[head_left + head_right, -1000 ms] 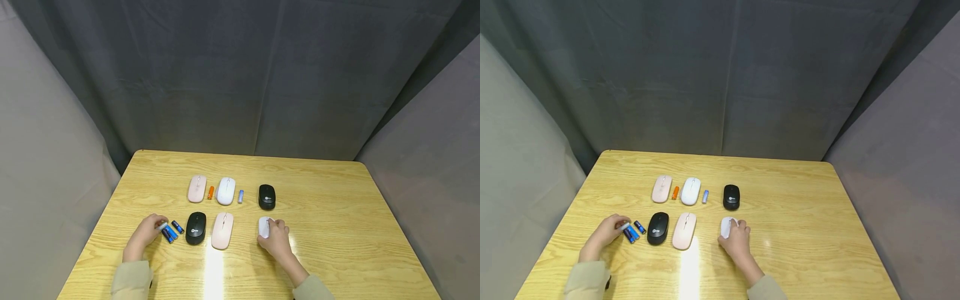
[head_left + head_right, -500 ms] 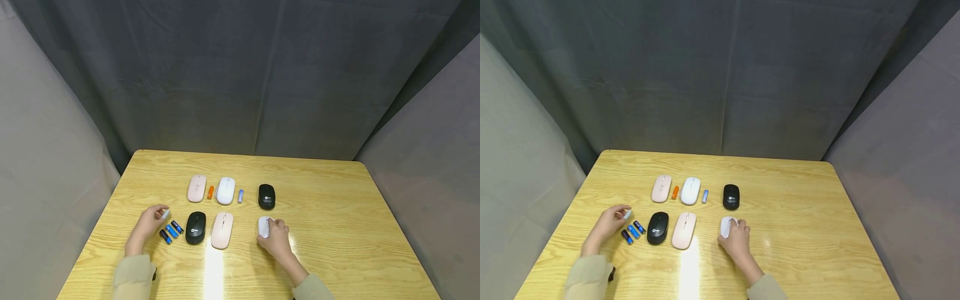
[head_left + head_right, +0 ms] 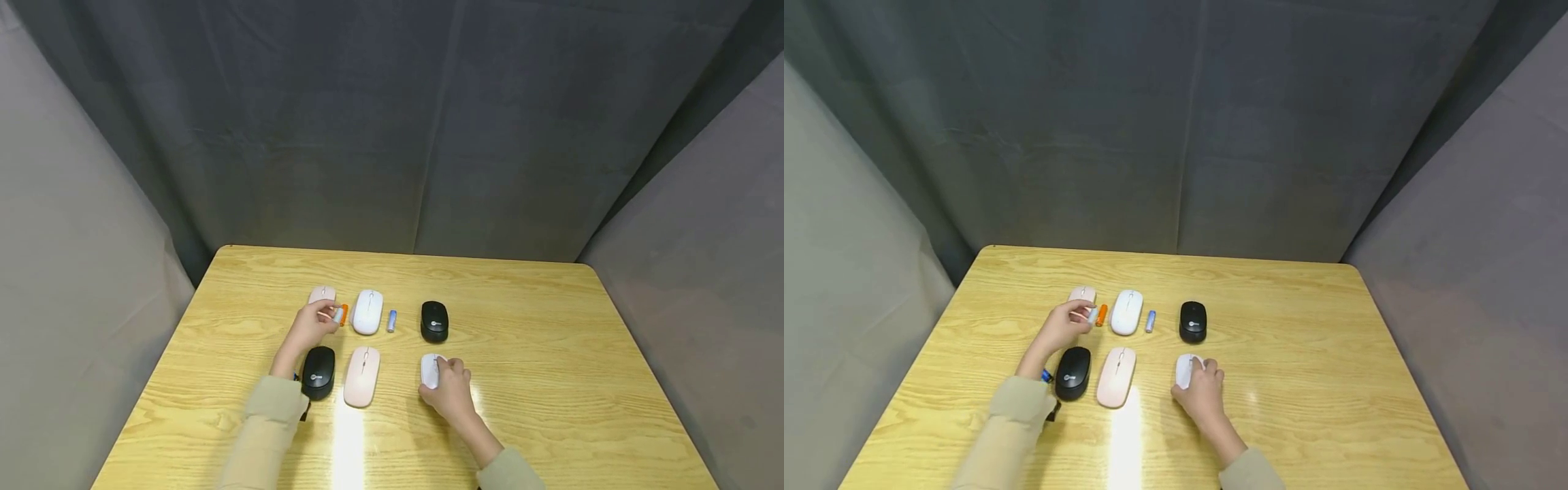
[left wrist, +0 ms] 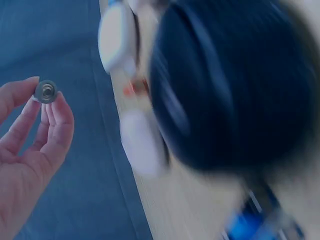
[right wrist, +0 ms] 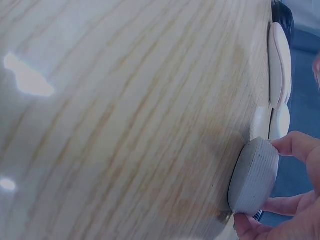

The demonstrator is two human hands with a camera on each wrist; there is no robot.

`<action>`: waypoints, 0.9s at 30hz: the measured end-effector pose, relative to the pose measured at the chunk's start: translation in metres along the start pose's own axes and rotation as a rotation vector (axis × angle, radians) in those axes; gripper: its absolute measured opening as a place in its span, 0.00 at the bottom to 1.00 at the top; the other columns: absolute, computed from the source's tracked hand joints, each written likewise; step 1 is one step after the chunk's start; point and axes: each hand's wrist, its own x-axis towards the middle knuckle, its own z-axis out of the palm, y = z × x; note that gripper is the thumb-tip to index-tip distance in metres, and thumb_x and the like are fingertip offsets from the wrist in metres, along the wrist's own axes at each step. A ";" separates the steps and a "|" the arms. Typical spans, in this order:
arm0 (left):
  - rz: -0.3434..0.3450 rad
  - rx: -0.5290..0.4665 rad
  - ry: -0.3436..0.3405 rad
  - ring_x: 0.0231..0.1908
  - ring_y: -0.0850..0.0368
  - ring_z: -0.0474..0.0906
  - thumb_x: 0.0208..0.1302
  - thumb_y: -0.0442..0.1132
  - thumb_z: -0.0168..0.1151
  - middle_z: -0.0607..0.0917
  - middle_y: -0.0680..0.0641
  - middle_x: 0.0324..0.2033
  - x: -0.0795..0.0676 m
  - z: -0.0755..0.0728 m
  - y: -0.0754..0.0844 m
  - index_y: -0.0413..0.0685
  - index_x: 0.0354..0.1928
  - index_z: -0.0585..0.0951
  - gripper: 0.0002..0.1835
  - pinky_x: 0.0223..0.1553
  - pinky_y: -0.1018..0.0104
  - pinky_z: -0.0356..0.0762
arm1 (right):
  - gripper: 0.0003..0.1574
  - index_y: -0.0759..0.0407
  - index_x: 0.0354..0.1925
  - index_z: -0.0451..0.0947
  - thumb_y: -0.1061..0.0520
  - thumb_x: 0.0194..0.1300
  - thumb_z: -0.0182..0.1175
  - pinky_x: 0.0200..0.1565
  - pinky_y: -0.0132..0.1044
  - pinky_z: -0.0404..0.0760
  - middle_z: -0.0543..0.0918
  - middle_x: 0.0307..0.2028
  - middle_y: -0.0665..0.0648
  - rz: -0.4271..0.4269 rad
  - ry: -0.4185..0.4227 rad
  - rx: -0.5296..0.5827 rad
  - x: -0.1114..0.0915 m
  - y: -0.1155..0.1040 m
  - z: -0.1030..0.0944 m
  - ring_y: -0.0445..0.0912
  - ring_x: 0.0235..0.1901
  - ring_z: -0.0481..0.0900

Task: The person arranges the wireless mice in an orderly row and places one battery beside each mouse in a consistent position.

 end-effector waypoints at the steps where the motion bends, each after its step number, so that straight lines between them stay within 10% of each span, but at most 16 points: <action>1: 0.000 -0.010 -0.010 0.33 0.53 0.76 0.49 0.24 0.62 0.79 0.41 0.34 0.004 0.006 0.004 0.37 0.48 0.78 0.20 0.32 0.67 0.77 | 0.43 0.75 0.56 0.67 0.55 0.43 0.67 0.35 0.46 0.75 0.68 0.48 0.73 0.003 0.001 0.002 0.000 0.000 0.000 0.61 0.41 0.66; 14: -0.019 -0.078 -0.191 0.31 0.56 0.76 0.51 0.26 0.60 0.78 0.43 0.34 0.049 0.079 0.039 0.39 0.50 0.76 0.21 0.33 0.66 0.78 | 0.42 0.76 0.55 0.67 0.56 0.43 0.67 0.35 0.47 0.76 0.67 0.49 0.74 -0.008 0.000 0.003 -0.002 -0.001 0.002 0.61 0.41 0.66; 27: 0.022 0.065 -0.260 0.24 0.61 0.68 0.49 0.25 0.61 0.74 0.49 0.25 0.073 0.146 0.063 0.35 0.47 0.77 0.19 0.22 0.75 0.68 | 0.43 0.75 0.54 0.68 0.54 0.43 0.68 0.37 0.48 0.73 0.69 0.47 0.74 -0.027 0.019 -0.017 -0.005 -0.002 0.003 0.62 0.41 0.68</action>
